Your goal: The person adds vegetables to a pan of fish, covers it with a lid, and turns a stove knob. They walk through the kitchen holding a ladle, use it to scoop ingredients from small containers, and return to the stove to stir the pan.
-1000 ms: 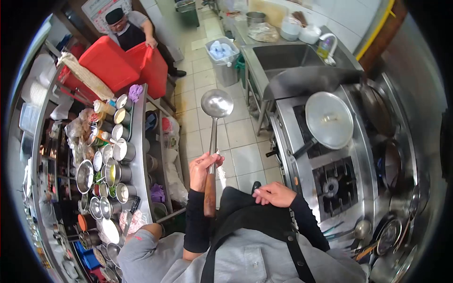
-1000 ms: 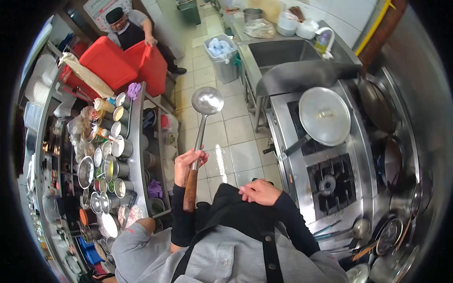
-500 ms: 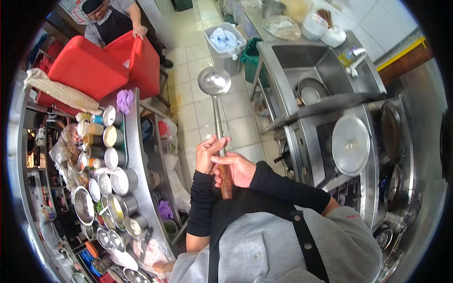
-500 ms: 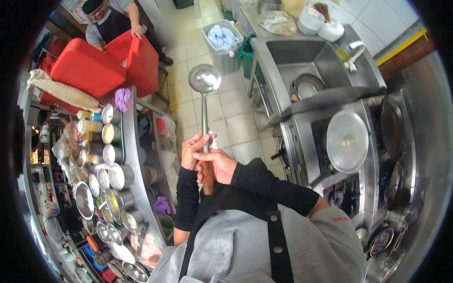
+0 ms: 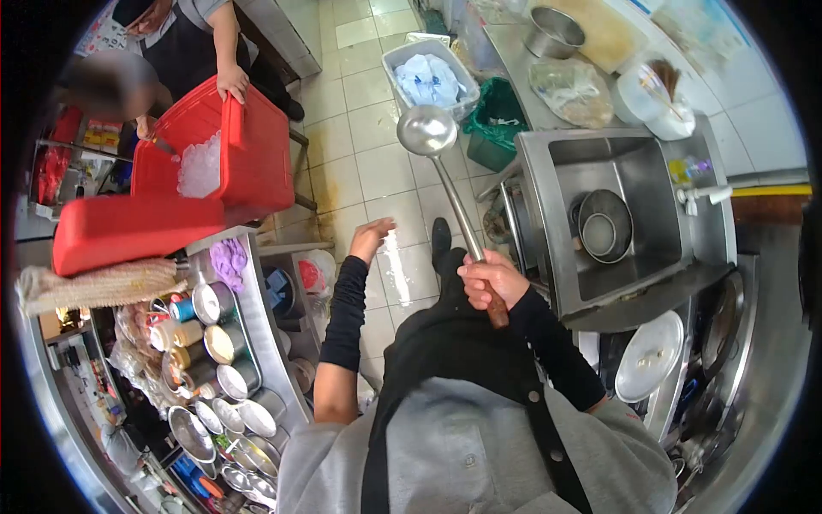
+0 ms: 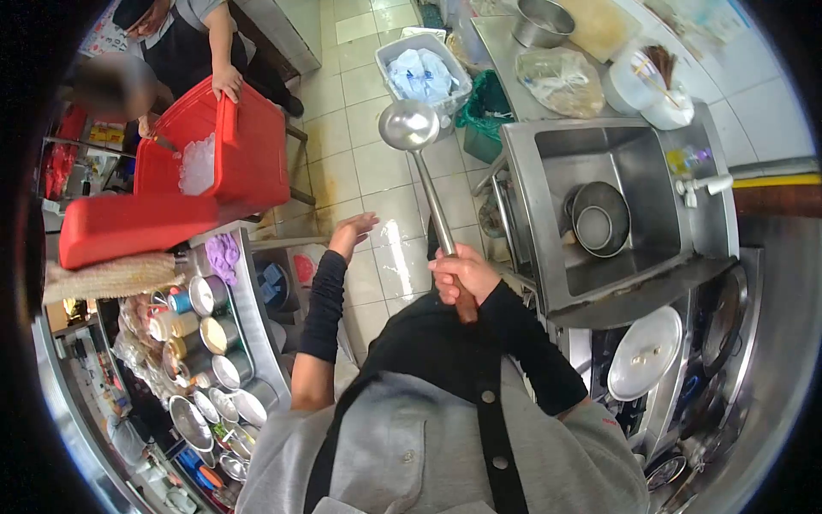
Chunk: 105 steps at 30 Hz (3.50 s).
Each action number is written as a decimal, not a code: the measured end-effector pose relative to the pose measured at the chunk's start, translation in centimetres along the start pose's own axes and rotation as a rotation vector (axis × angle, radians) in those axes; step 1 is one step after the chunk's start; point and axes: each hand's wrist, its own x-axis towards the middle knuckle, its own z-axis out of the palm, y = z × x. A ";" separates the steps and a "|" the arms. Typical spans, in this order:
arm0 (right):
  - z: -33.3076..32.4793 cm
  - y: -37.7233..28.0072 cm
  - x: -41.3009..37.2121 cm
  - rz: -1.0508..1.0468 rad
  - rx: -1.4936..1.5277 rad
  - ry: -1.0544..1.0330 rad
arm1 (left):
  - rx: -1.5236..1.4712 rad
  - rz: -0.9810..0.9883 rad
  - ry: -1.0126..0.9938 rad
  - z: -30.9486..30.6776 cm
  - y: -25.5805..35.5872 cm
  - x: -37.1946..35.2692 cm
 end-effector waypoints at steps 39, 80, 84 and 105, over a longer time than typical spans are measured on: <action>17.9 -54.5 68.6 0.275 -0.573 -0.105 | 0.252 -0.189 0.389 -40.7 23.4 56.8; 69.8 -40.3 142.8 1.060 -1.404 -0.590 | -0.484 -0.089 1.120 -86.4 41.4 63.7; 75.6 -33.4 147.7 1.092 -1.561 -0.661 | -0.655 -0.090 1.164 -91.1 39.9 62.7; 108.0 12.6 151.4 1.550 -1.900 -1.201 | -1.722 0.265 1.829 -113.1 34.6 40.9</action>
